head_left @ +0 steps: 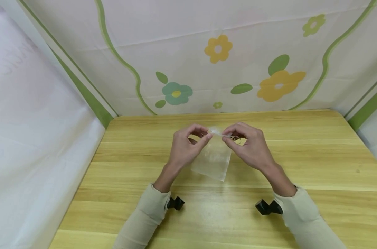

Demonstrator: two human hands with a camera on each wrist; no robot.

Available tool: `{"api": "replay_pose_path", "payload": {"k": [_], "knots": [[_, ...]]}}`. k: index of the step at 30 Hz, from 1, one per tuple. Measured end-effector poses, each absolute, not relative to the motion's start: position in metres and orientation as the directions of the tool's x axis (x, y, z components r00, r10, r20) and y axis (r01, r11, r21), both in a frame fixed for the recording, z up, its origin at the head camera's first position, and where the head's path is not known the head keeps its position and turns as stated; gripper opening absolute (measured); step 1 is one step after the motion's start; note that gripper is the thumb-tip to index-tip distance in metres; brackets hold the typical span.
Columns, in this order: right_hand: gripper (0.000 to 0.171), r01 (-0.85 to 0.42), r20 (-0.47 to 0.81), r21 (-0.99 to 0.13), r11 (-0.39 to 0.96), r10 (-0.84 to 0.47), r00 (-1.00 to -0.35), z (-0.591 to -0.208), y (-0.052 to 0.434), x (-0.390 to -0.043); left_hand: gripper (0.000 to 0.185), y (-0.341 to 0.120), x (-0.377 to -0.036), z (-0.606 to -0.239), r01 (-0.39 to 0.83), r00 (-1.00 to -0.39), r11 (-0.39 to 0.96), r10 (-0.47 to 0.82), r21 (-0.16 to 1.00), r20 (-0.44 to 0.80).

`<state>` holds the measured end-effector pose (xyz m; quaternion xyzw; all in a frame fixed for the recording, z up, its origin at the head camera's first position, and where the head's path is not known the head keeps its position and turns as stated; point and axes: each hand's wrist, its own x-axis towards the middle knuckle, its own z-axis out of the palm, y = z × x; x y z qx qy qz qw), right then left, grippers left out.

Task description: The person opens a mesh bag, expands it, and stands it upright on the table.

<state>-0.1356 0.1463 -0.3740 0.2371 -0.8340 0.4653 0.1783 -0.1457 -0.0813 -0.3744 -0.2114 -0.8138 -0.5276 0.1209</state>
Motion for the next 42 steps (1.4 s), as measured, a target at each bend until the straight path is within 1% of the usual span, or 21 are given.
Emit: {"api": "replay_pose_path", "payload": {"k": [3, 6, 9, 11, 14, 19, 28, 32, 36, 42], "knots": [[0.015, -0.56, 0.502, -0.691, 0.458, -0.254, -0.827, -0.374, 0.147, -0.135, 0.026, -0.085, -0.147, -0.372, 0.546, -0.838, 0.379, 0.236, 0.747, 0.492], [0.015, -0.563, 0.487, -0.691, 0.453, -0.285, -0.826, -0.375, 0.147, -0.135, 0.03, -0.086, -0.148, -0.371, 0.628, -0.779, 0.379, 0.304, 0.68, 0.549], [0.015, -0.562, 0.472, -0.699, 0.442, -0.306, -0.827, -0.375, 0.146, -0.133, 0.029, -0.087, -0.149, -0.372, 0.684, -0.729, 0.372, 0.387, 0.628, 0.565], [0.015, -0.557, 0.461, -0.708, 0.434, -0.313, -0.83, -0.374, 0.146, -0.132, 0.027, -0.086, -0.149, -0.373, 0.698, -0.713, 0.366, 0.429, 0.615, 0.554], [0.013, -0.542, 0.444, -0.728, 0.419, -0.314, -0.839, -0.374, 0.145, -0.131, 0.025, -0.086, -0.149, -0.376, 0.701, -0.707, 0.355, 0.461, 0.619, 0.537], [0.011, -0.525, 0.426, -0.752, 0.399, -0.313, -0.849, -0.374, 0.144, -0.131, 0.023, -0.085, -0.148, -0.375, 0.688, -0.717, 0.339, 0.454, 0.642, 0.529], [0.01, -0.523, 0.399, -0.76, 0.385, -0.358, -0.844, -0.372, 0.144, -0.131, 0.005, -0.088, -0.148, -0.372, 0.666, -0.732, 0.381, 0.503, 0.642, 0.46], [0.009, -0.533, 0.38, -0.732, 0.424, -0.396, -0.836, -0.373, 0.145, -0.131, 0.004, -0.09, -0.148, -0.372, 0.653, -0.737, 0.374, 0.514, 0.659, 0.439], [0.01, -0.56, 0.382, -0.691, 0.457, -0.427, -0.82, -0.373, 0.146, -0.132, 0.002, -0.092, -0.149, -0.37, 0.662, -0.724, 0.367, 0.537, 0.653, 0.432], [0.019, -0.593, 0.405, -0.662, 0.458, -0.447, -0.797, -0.371, 0.15, -0.132, 0.008, -0.099, -0.149, -0.368, 0.699, -0.69, 0.383, 0.582, 0.604, 0.431]]}}
